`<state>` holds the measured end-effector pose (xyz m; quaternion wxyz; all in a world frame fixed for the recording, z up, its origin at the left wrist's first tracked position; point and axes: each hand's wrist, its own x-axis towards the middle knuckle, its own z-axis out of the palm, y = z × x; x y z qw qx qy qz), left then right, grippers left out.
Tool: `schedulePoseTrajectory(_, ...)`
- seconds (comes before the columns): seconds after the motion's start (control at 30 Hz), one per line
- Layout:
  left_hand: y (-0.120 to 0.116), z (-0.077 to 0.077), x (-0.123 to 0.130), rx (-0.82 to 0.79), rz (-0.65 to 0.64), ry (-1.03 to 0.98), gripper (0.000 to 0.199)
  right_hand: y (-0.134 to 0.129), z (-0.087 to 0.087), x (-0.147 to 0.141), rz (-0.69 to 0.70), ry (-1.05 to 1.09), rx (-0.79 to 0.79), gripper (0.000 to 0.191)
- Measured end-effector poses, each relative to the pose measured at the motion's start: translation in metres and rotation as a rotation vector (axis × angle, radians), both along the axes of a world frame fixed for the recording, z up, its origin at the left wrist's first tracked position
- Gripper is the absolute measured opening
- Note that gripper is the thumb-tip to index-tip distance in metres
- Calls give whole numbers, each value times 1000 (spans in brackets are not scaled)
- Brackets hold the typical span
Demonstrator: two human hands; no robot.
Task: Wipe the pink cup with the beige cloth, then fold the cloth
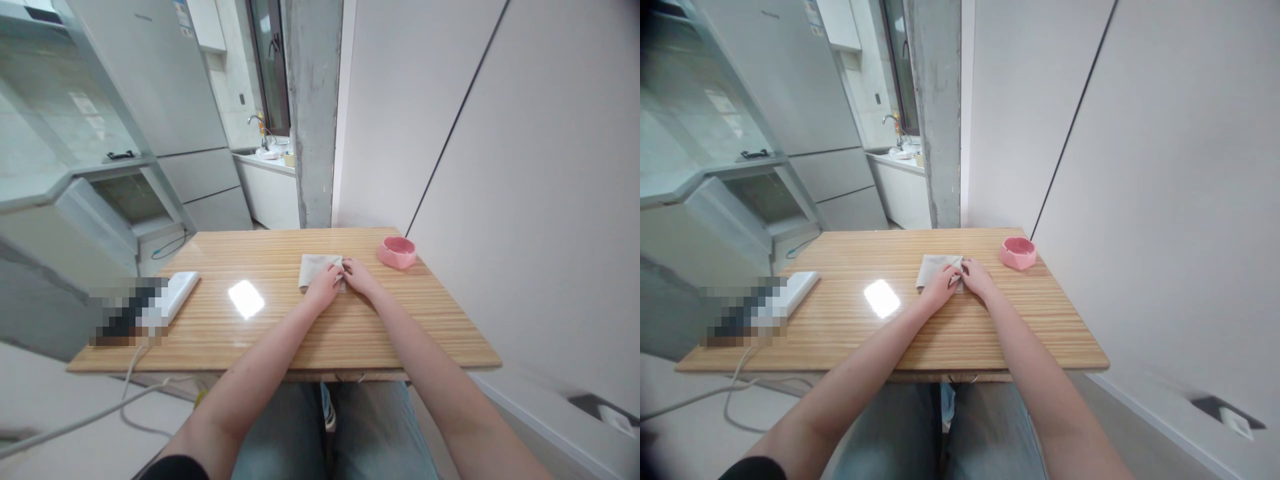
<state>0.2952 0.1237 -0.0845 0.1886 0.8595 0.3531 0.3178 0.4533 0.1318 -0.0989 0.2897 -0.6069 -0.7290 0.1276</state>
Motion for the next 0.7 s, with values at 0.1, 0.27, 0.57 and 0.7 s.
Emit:
schedulePoseTrajectory(0.1,-4,-3,1,-22,-9,1,22,2,-2,1,18,40,-2,34)
schedulePoseTrajectory(0.27,-7,14,-11,11,82,-46,29,-1,2,-1,-167,147,131,43)
schedulePoseTrajectory(0.57,23,12,-54,-162,366,334,43,-19,18,-38,127,-175,42,39)
schedulePoseTrajectory(0.7,23,7,-56,-167,414,432,52,-39,33,-48,-126,-326,-27,47)
